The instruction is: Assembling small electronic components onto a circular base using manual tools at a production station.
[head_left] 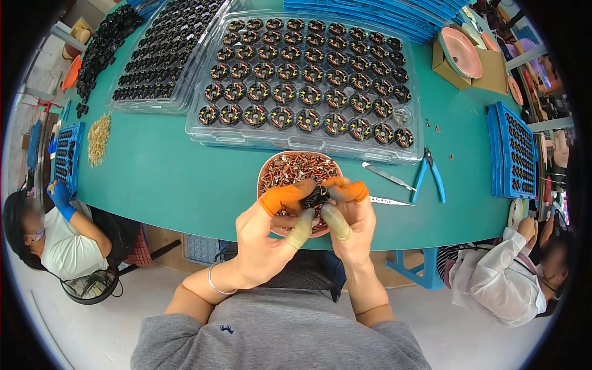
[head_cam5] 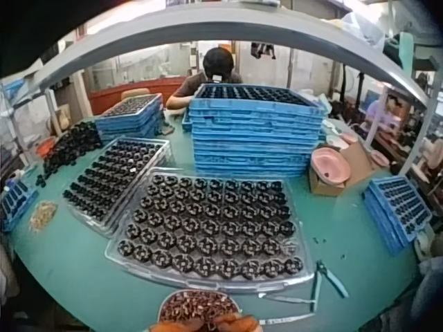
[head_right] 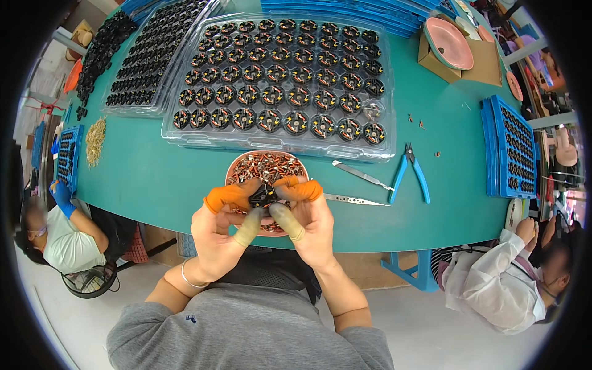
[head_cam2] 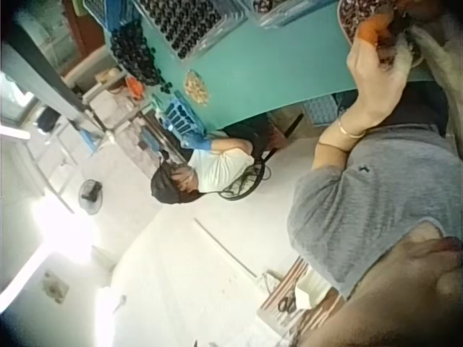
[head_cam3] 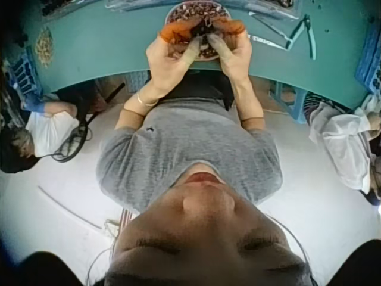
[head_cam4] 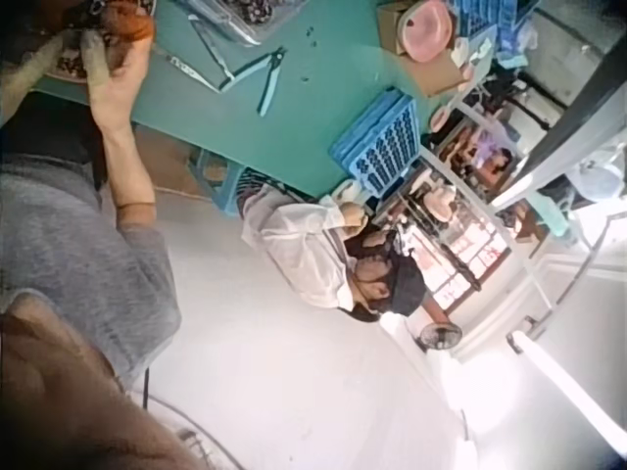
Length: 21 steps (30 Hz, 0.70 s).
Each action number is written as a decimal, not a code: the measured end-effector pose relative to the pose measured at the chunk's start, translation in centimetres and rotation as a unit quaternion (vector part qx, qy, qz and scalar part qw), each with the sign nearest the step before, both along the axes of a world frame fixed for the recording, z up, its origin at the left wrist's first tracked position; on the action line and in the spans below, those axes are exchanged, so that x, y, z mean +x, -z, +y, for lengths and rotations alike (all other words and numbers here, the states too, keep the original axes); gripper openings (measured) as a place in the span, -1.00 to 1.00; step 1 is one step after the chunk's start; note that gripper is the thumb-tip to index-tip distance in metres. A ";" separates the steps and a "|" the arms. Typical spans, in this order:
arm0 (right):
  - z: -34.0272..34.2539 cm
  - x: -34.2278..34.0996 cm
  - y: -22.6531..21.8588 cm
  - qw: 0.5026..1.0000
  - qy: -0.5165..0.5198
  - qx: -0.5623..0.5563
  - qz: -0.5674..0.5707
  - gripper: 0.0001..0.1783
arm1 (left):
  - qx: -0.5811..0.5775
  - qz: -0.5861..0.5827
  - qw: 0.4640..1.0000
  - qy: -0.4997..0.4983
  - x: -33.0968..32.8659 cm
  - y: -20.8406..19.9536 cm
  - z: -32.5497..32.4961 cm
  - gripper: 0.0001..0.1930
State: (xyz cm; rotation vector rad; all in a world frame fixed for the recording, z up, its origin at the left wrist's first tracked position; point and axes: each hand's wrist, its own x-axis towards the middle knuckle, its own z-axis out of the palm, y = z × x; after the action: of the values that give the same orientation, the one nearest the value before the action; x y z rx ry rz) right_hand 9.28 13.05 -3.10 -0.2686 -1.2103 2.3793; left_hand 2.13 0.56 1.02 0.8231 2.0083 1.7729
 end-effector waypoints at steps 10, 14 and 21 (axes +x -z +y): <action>-1.2 -0.4 -0.5 0.991 0.094 0.096 -0.021 -0.64 | 0.054 -0.086 0.995 0.007 0.1 0.4 0.6 -0.65; 0.5 -0.2 0.1 0.999 -0.021 -0.027 -0.027 -0.74 | 0.112 -0.251 0.961 0.010 -0.2 -0.3 0.7 -0.60; 0.7 0.3 -0.1 0.998 0.007 0.043 -0.043 -0.73 | 0.118 -0.220 0.968 0.015 -0.1 0.3 0.9 -0.62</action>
State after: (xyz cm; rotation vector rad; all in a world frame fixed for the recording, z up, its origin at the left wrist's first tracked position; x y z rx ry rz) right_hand 9.61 13.73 -2.99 -0.3529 -1.3419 2.3172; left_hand 1.99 1.44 0.67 0.4620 1.5151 1.9911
